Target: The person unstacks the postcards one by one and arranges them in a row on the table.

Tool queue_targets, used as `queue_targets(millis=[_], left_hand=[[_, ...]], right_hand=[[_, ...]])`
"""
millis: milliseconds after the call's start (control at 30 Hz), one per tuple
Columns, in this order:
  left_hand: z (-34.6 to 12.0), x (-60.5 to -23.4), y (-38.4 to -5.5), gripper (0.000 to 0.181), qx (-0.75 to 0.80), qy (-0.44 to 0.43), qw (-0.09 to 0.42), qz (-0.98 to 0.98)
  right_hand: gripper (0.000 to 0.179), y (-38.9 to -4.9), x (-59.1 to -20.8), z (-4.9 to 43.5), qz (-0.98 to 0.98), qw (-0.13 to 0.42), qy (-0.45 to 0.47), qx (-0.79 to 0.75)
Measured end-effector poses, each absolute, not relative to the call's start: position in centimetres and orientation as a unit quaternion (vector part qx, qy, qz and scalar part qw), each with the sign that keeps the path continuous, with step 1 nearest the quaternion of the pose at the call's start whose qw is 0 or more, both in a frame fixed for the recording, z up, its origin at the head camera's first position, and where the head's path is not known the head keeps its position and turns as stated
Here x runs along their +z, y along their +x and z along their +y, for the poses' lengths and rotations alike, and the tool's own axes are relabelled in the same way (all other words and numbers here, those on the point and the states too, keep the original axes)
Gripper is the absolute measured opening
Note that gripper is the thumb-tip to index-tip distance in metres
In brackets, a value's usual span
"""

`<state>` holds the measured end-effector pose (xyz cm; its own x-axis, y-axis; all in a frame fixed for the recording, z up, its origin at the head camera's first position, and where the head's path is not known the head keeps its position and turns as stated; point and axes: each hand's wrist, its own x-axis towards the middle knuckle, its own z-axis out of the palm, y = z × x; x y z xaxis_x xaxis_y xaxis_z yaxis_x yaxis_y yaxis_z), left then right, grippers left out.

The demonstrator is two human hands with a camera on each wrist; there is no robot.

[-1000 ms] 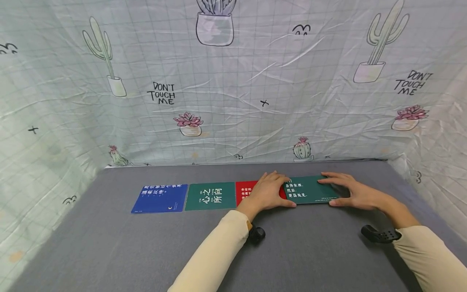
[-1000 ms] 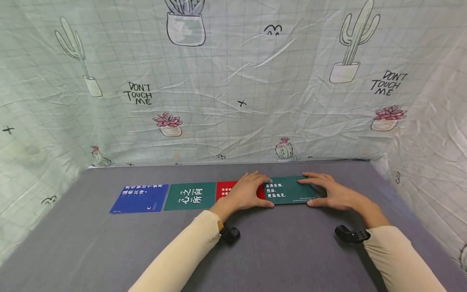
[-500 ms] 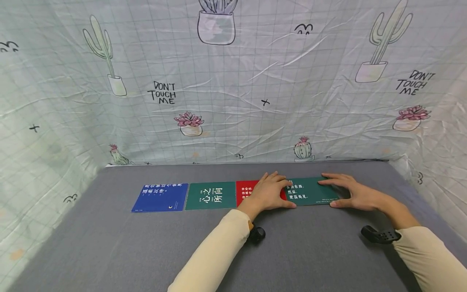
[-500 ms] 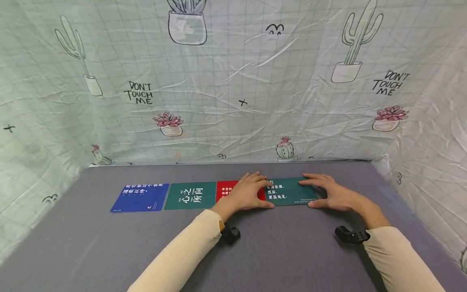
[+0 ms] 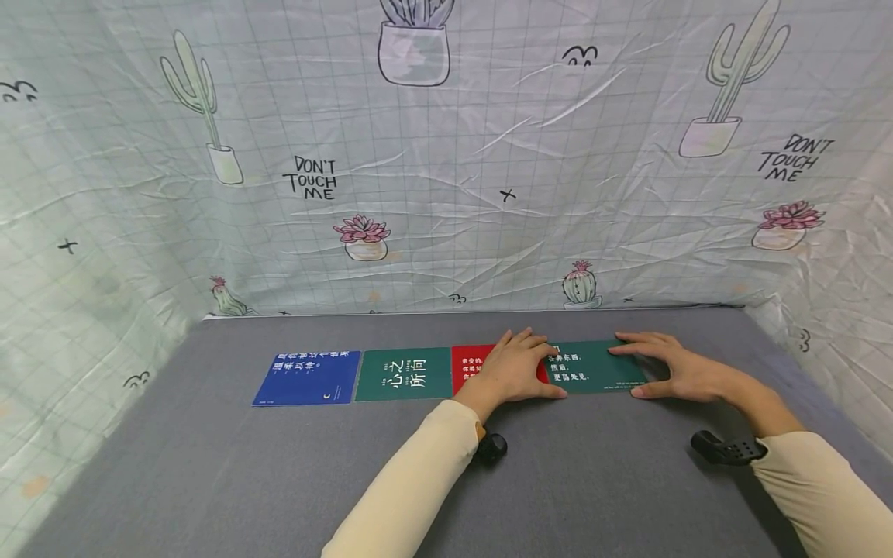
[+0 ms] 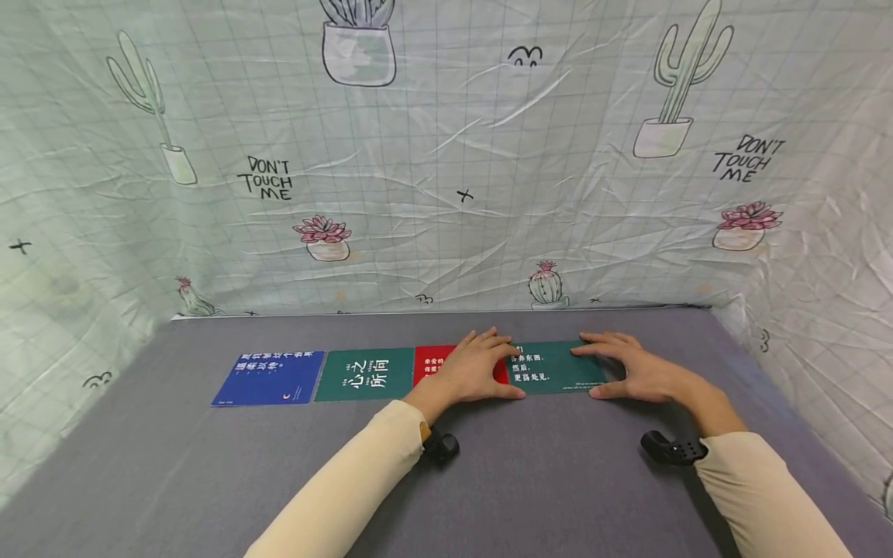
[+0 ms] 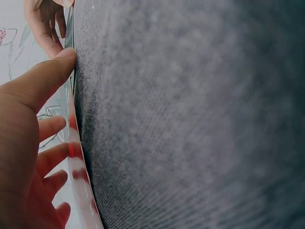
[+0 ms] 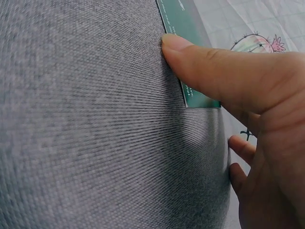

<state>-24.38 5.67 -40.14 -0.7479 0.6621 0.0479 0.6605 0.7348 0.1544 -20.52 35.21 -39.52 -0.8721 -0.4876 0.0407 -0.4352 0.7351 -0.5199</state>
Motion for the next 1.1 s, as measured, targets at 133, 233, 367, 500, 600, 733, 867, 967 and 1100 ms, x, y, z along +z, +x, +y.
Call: queue_targets(millis=[133,233,367,500,600,733,867,967,1100], left_hand=[[5.6,-40.2,-24.3,0.071,0.089,0.361,0.001,0.928],[5.4,-40.1,-24.3,0.072,0.099,0.364,-0.003,0.926],[5.1,-39.8,-24.1,0.073,0.112,0.372,-0.01,0.921],[4.3,-39.5,-23.6,0.076,0.126,0.384,-0.022,0.914],[2.9,-39.1,-22.9,0.077,0.148,0.393,-0.03,0.907],[-0.2,-38.1,-21.6,0.078,0.192,0.391,-0.04,0.899],[-3.9,-37.3,-20.2,0.08,0.234,0.378,-0.055,0.894],[-7.0,-37.0,-19.0,0.082,0.257,0.363,-0.066,0.893],[-11.3,-37.1,-17.3,0.084,0.265,0.337,-0.101,0.898]], right_hand=[[0.066,-20.6,-39.6,35.0,0.932,0.047,-0.243,-0.264],[0.069,-20.6,-39.5,34.7,0.937,0.042,-0.235,-0.254],[0.073,-20.5,-39.2,34.4,0.945,0.027,-0.225,-0.236],[0.073,-19.9,-39.1,34.1,0.946,-0.001,-0.226,-0.235],[0.07,-19.0,-38.9,34.1,0.941,-0.029,-0.234,-0.243],[0.068,-17.6,-38.7,33.9,0.937,-0.063,-0.235,-0.251],[0.069,-16.2,-38.3,33.8,0.942,-0.079,-0.215,-0.246],[0.071,-15.3,-38.0,33.9,0.946,-0.095,-0.201,-0.238],[0.071,-14.2,-37.8,34.2,0.944,-0.12,-0.198,-0.235]])
